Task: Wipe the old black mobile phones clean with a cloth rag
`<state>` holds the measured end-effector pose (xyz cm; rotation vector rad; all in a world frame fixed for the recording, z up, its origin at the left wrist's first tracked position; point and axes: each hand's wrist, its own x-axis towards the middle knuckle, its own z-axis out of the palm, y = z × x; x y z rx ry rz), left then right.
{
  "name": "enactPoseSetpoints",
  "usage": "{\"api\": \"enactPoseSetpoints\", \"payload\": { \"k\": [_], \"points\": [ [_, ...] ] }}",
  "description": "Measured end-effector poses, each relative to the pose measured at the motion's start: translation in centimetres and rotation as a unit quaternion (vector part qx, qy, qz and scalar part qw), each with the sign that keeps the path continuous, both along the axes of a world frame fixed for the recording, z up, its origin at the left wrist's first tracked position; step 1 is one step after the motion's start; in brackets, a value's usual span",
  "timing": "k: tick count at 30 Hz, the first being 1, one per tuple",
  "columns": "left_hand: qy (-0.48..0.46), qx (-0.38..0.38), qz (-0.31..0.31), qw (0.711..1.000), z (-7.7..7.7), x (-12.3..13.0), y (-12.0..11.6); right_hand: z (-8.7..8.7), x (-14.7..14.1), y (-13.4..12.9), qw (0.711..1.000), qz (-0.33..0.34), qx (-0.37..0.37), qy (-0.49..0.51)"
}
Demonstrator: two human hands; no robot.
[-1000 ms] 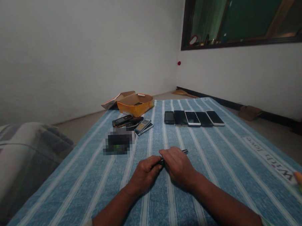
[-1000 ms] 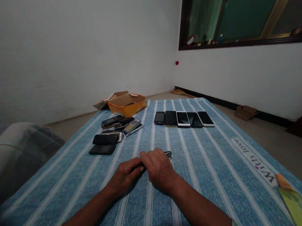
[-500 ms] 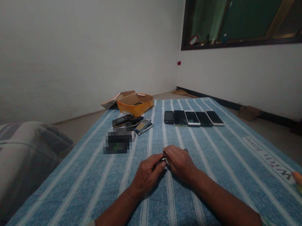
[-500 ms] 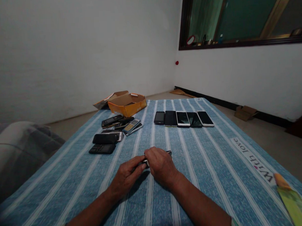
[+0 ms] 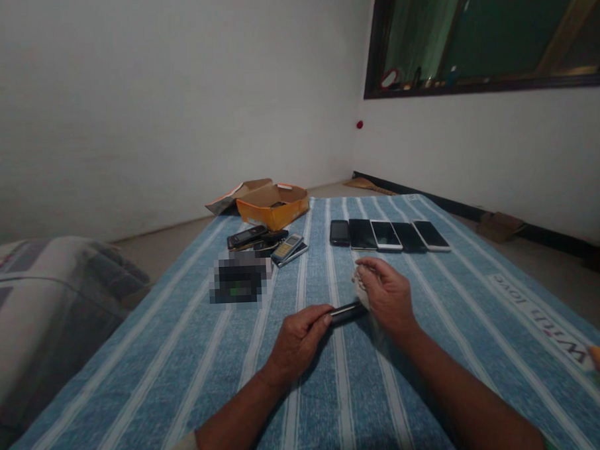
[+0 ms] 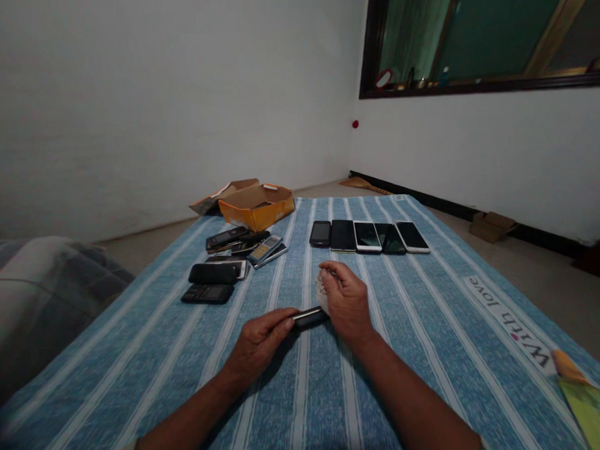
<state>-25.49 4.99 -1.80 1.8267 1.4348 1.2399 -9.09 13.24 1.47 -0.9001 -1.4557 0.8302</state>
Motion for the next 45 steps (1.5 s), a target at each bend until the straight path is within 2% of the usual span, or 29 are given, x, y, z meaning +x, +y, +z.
{"api": "enactPoseSetpoints", "payload": {
  "k": [8, 11, 14, 17, 20, 22, 24, 26, 29, 31, 33, 40, 42, 45],
  "points": [
    [0.0, -0.006, 0.004, 1.0, 0.0, 0.1, 0.0, 1.1, 1.4, 1.2, 0.995, -0.004, -0.104, 0.001],
    [0.002, -0.005, 0.0, 1.0, 0.0, 0.1, 0.0, 1.4, 1.6, 1.0, 0.985, 0.038, -0.169, 0.019],
    [0.003, -0.003, -0.001, 1.0, 0.1, 0.1, 0.0, 1.2, 1.6, 0.7, 0.976, 0.107, -0.19, 0.01],
    [0.005, -0.002, 0.001, 1.0, 0.1, 0.1, 0.0, 0.6, 1.4, 0.7, 0.983, 0.118, -0.131, -0.044],
    [0.008, -0.001, -0.001, 1.0, -0.1, 0.1, 0.1, -0.2, 1.3, 0.8, 0.991, 0.065, 0.004, -0.115],
    [0.011, -0.001, -0.003, 1.0, -0.2, 0.1, 0.1, -0.6, 1.3, 1.0, 0.982, 0.028, 0.108, -0.154],
    [0.011, 0.003, 0.001, 1.0, -0.2, 0.1, 0.1, -1.0, 1.4, 1.1, 0.956, 0.005, 0.22, -0.193],
    [0.013, 0.0, -0.002, 1.0, -0.1, 0.1, 0.0, -1.5, 1.3, 1.1, 0.915, -0.004, 0.324, -0.241],
    [0.005, 0.0, -0.002, 1.0, 0.0, 0.1, -0.1, -2.2, 0.7, 0.8, 0.856, 0.001, 0.411, -0.314],
    [-0.004, 0.003, -0.003, 1.0, -0.1, 0.1, 0.0, -2.6, 0.2, 0.3, 0.837, 0.02, 0.425, -0.344],
    [-0.007, 0.004, -0.007, 1.0, -0.2, 0.1, 0.1, -2.8, -0.3, -0.3, 0.838, 0.058, 0.415, -0.349],
    [-0.022, -0.01, -0.015, 1.0, -0.2, 0.2, 0.1, -2.0, -0.6, -2.2, 0.894, 0.156, 0.317, -0.274],
    [-0.027, -0.011, -0.016, 0.999, -0.1, 0.2, 0.2, -2.2, -0.6, -2.2, 0.905, 0.155, 0.306, -0.252],
    [-0.021, -0.009, -0.01, 1.0, -0.3, 0.2, 0.2, -2.8, -0.8, -1.9, 0.915, 0.121, 0.297, -0.245]
  ]
}}
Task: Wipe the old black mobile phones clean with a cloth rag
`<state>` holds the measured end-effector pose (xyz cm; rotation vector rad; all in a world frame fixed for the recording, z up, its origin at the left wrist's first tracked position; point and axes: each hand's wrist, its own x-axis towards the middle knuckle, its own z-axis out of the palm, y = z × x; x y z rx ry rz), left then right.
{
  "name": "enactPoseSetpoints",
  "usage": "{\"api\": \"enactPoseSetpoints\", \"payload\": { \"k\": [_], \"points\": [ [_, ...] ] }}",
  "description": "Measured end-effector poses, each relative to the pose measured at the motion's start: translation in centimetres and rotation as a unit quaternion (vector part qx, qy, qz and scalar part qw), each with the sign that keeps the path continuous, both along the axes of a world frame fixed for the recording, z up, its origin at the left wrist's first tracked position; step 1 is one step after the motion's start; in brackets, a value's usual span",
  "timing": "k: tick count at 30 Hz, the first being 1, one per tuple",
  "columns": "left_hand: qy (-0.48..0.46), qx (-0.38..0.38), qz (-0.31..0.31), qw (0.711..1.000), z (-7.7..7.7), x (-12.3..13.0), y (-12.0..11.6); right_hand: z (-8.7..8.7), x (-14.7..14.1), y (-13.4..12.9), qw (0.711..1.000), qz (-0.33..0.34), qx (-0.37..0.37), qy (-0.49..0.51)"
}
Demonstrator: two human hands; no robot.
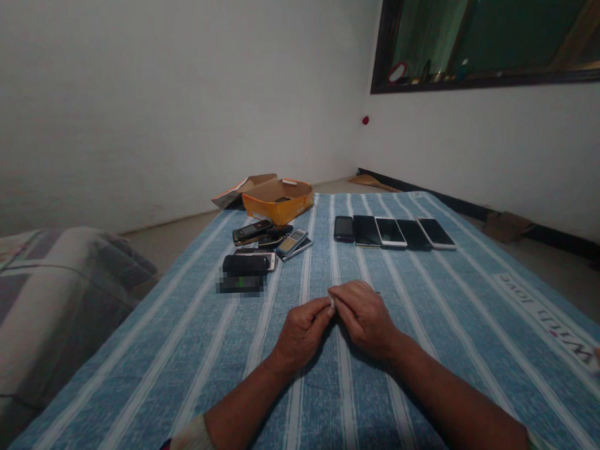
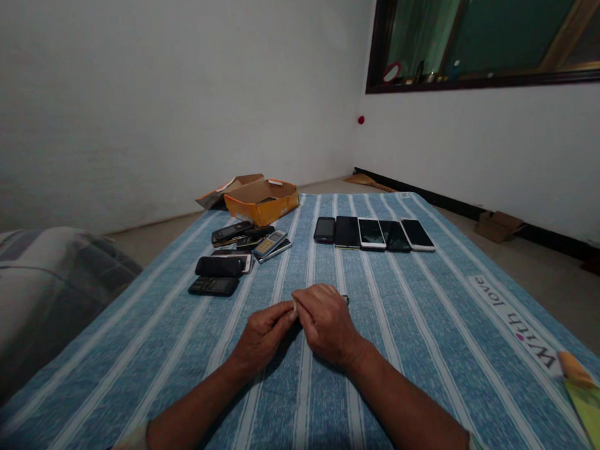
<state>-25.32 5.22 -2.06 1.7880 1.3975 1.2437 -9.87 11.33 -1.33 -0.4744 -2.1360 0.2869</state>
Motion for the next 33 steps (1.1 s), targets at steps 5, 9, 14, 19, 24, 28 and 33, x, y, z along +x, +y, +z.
{"api": "enactPoseSetpoints", "payload": {
  "k": [5, 9, 14, 19, 24, 28, 33],
  "points": [
    [-0.005, 0.001, 0.001, 1.0, -0.2, -0.1, 0.1, -0.4, 0.0, 0.2, 0.999, -0.025, 0.023, -0.034],
    [-0.01, 0.008, 0.0, 1.0, -0.3, -0.2, 0.1, 0.0, 0.5, -0.4, 0.993, -0.09, 0.023, -0.074],
    [-0.006, 0.012, 0.0, 1.0, -0.3, -0.1, 0.1, -0.3, 0.8, -1.2, 0.994, -0.098, -0.011, -0.042],
    [-0.019, 0.016, 0.002, 1.0, -0.3, -0.1, 0.2, -0.9, 0.8, -0.7, 0.998, -0.047, -0.001, -0.048],
    [-0.019, 0.008, 0.013, 1.0, -0.2, -0.2, 0.2, -0.7, 0.8, -0.3, 0.995, -0.028, 0.026, -0.088],
    [-0.031, 0.004, 0.015, 0.999, -0.1, -0.1, 0.2, -0.4, 0.9, -0.3, 0.992, -0.024, 0.043, -0.112],
    [-0.019, -0.006, 0.024, 1.0, 0.1, -0.1, 0.1, -0.8, 1.7, 0.7, 0.991, -0.05, 0.06, -0.107]
  ]
}}
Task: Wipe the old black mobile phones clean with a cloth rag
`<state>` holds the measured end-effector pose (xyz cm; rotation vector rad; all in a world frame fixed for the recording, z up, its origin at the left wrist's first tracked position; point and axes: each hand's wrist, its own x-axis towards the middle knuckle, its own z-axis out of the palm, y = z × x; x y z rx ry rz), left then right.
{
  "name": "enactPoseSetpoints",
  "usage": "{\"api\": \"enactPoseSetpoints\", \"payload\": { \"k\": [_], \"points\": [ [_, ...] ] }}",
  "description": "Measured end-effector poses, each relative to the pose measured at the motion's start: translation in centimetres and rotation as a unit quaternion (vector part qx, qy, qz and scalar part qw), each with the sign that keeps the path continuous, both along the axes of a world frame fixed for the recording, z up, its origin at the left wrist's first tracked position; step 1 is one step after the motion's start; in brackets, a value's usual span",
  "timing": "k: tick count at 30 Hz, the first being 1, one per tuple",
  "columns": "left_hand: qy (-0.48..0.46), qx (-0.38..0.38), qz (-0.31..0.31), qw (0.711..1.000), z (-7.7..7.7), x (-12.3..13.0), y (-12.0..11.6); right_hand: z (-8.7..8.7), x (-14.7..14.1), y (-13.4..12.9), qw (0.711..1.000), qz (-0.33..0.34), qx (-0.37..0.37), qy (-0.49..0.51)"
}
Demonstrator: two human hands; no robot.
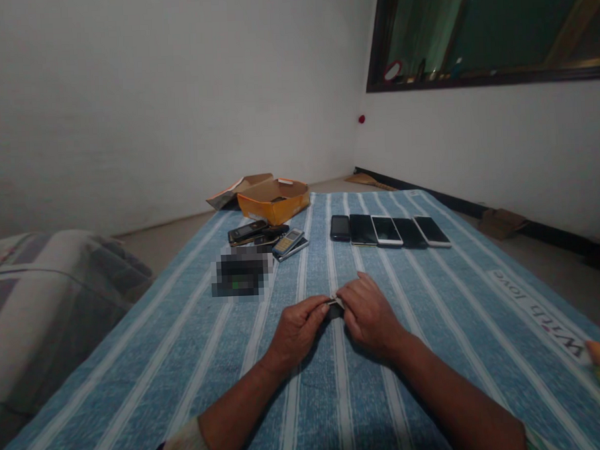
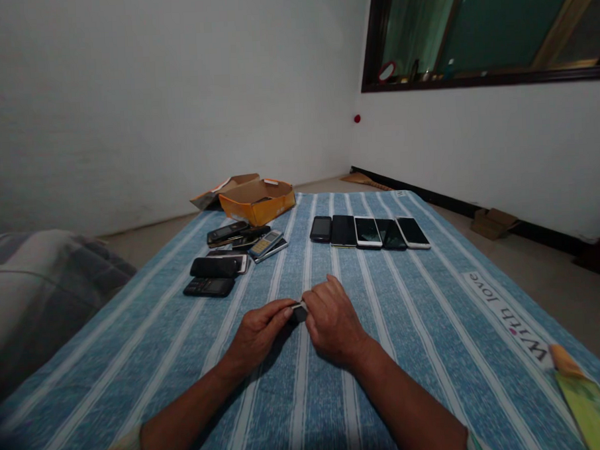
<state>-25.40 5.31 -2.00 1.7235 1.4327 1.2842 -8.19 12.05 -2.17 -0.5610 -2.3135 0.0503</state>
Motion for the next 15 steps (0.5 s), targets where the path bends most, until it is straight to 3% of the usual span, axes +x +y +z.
{"api": "enactPoseSetpoints", "payload": {
  "k": [6, 15],
  "points": [
    [0.004, -0.007, -0.009, 1.0, -0.2, -0.1, 0.1, -0.5, 0.0, 0.2, 0.999, -0.023, 0.01, 0.038],
    [-0.048, -0.029, 0.011, 0.998, 0.0, -0.1, 0.1, -0.5, -2.4, -1.2, 0.999, -0.031, 0.026, -0.007]
  ]
}}
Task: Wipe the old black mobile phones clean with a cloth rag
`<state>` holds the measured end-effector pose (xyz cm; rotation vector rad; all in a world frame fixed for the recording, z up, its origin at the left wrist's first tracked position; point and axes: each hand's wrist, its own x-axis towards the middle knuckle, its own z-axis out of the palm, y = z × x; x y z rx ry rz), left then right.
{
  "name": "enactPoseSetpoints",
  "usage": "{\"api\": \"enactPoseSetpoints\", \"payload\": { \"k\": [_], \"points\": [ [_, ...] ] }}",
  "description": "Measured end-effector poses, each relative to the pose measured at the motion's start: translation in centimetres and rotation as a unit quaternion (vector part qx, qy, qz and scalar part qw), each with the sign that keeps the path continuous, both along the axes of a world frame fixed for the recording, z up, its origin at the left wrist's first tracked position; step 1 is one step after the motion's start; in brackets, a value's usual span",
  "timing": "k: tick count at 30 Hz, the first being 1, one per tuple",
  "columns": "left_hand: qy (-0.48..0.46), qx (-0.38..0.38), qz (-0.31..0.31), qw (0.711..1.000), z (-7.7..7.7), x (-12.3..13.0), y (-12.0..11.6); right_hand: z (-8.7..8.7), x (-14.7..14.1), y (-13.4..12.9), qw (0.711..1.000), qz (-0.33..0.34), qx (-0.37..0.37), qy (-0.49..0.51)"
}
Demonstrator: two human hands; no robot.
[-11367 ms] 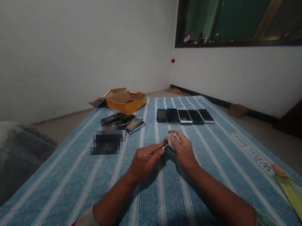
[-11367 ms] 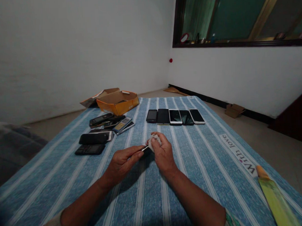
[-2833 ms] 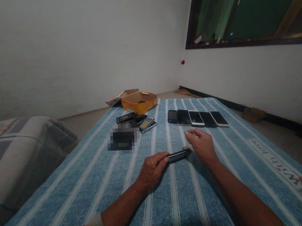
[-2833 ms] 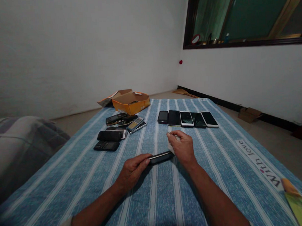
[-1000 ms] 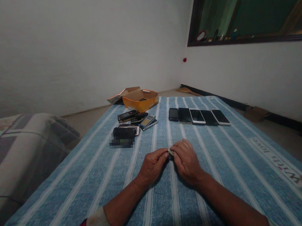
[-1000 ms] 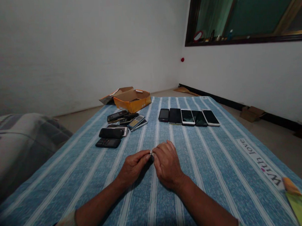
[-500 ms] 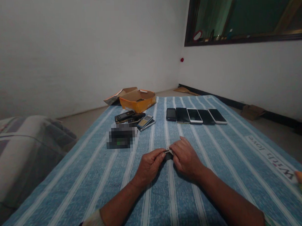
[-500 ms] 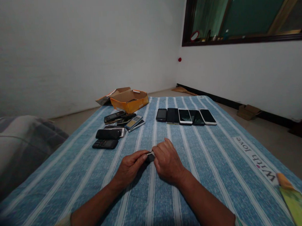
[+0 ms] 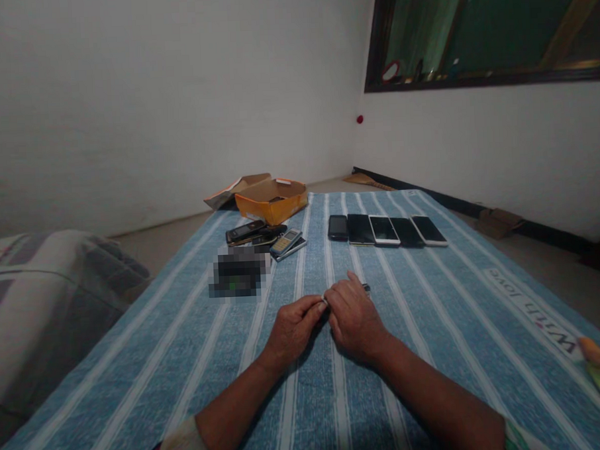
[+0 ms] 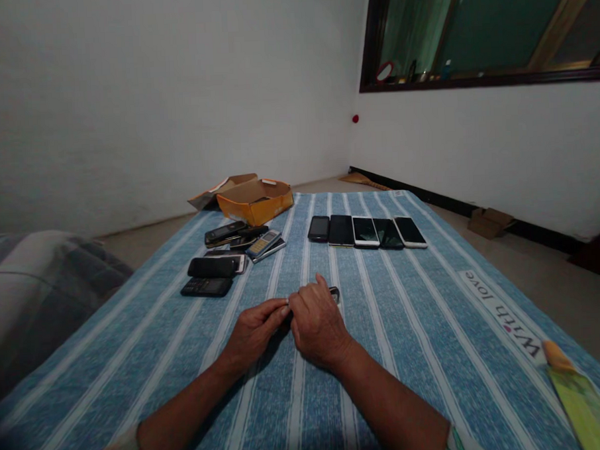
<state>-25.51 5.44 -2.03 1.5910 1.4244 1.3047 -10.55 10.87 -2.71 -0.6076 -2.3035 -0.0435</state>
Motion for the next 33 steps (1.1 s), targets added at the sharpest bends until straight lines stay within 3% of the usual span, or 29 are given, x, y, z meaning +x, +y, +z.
{"api": "enactPoseSetpoints", "payload": {
  "k": [9, 20, 33],
  "points": [
    [0.002, -0.014, 0.006, 1.0, 0.4, 0.0, -0.2, -0.1, 2.3, 1.5, 0.997, -0.032, -0.027, 0.065],
    [-0.008, -0.016, 0.026, 0.999, 0.4, -0.1, -0.3, 0.0, -0.5, -0.8, 0.998, 0.013, -0.012, 0.066],
    [-0.021, -0.03, 0.04, 0.999, 0.5, -0.5, -1.4, 0.2, -0.8, -1.7, 0.996, 0.031, -0.041, 0.078]
  ]
}}
